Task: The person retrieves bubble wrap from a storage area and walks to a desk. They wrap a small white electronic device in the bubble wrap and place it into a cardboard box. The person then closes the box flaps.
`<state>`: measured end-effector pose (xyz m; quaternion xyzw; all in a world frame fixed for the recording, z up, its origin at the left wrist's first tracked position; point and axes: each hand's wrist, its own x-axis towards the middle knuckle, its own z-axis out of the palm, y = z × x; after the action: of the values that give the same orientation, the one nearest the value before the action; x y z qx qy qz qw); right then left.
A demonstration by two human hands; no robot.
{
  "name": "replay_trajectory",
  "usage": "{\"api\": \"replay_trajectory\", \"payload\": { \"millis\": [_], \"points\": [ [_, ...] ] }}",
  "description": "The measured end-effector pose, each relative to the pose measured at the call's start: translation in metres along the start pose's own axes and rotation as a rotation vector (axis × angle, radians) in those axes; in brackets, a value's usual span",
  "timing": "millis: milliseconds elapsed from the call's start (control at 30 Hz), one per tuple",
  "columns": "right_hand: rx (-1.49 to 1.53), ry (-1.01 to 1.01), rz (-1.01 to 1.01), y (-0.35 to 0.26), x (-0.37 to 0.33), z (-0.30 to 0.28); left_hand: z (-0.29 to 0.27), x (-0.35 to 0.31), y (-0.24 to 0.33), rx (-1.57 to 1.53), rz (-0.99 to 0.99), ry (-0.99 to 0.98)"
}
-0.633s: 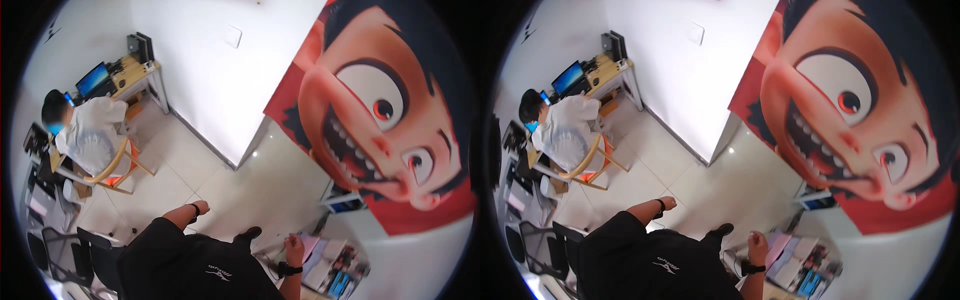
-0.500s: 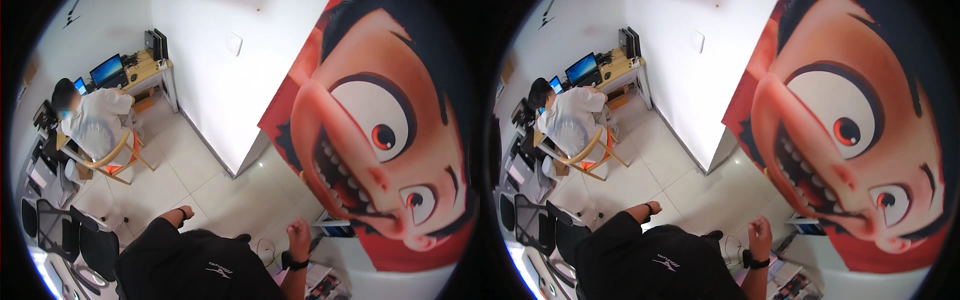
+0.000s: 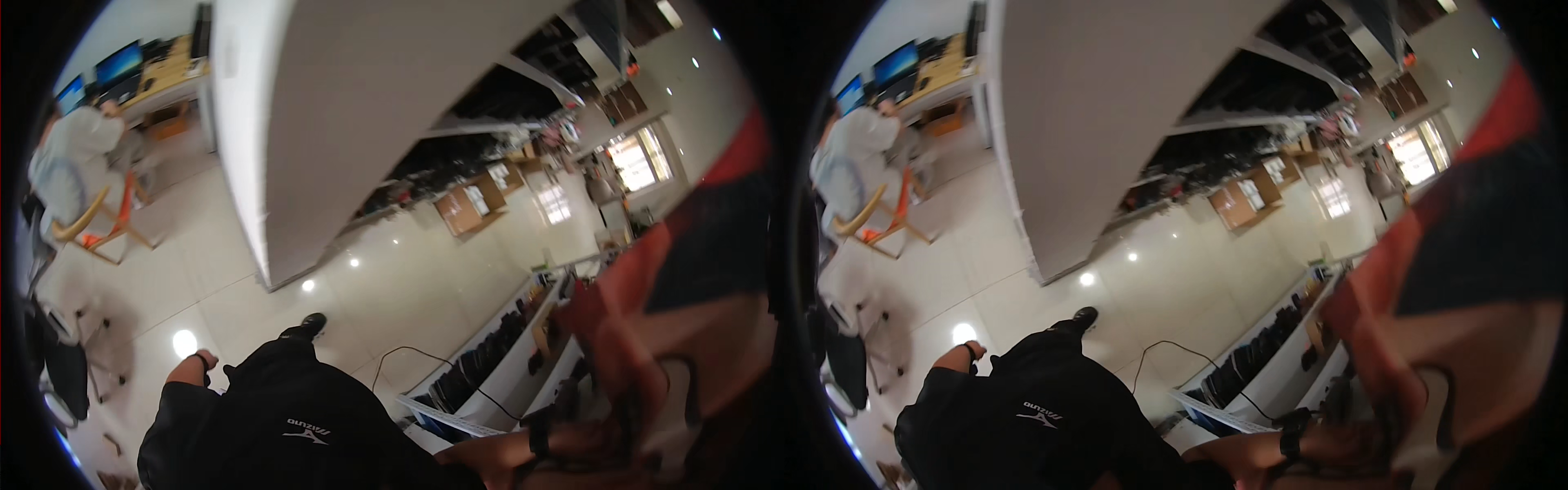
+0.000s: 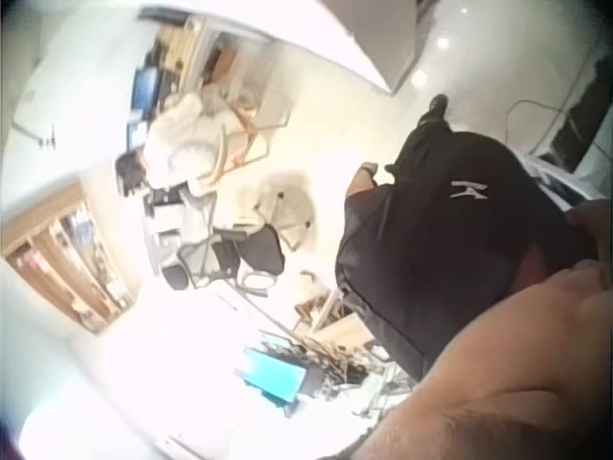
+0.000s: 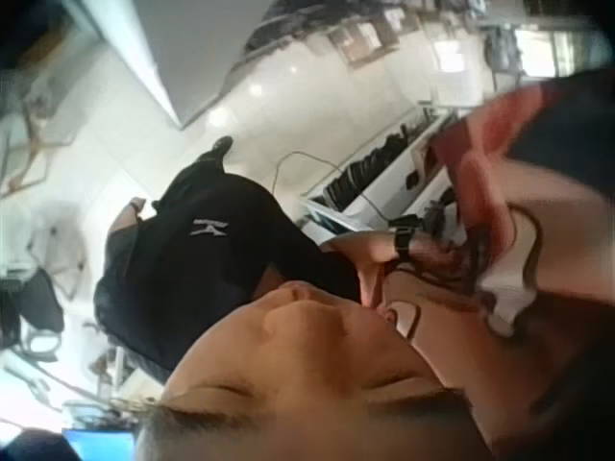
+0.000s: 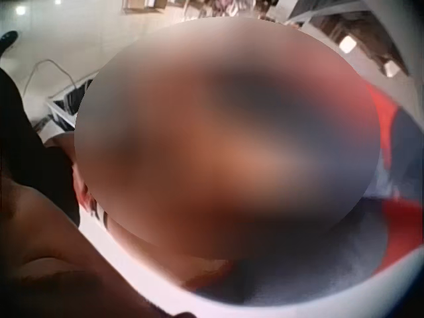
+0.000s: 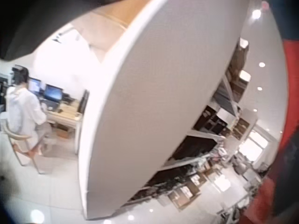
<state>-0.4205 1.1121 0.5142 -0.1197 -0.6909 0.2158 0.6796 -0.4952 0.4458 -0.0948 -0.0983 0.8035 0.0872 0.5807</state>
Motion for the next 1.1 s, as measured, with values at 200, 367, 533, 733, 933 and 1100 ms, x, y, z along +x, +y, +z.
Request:
{"api": "replay_trajectory", "payload": {
  "millis": [200,367,533,733,933,1100],
  "points": [
    [-0.563,-0.098,-0.128,0.085,0.037,-0.023,-0.094,0.054,0.192,0.465,0.159,-0.097],
    [-0.681,-0.165,0.398,0.142,0.045,-0.003,-0.225,0.084,0.439,0.667,0.707,0.246],
    [-0.545,-0.072,0.491,0.276,0.062,0.007,-0.303,0.016,0.702,0.235,0.704,0.347],
    [-0.438,-0.136,0.556,0.480,0.148,0.081,-0.319,-0.002,0.845,0.053,0.778,0.426],
    [-0.139,-0.446,0.559,0.634,0.237,0.209,-0.310,0.052,0.837,0.627,0.852,0.476],
    [-0.191,-0.689,0.702,0.766,0.254,0.275,-0.279,0.090,0.852,0.154,-0.009,0.024]
  ]
}}
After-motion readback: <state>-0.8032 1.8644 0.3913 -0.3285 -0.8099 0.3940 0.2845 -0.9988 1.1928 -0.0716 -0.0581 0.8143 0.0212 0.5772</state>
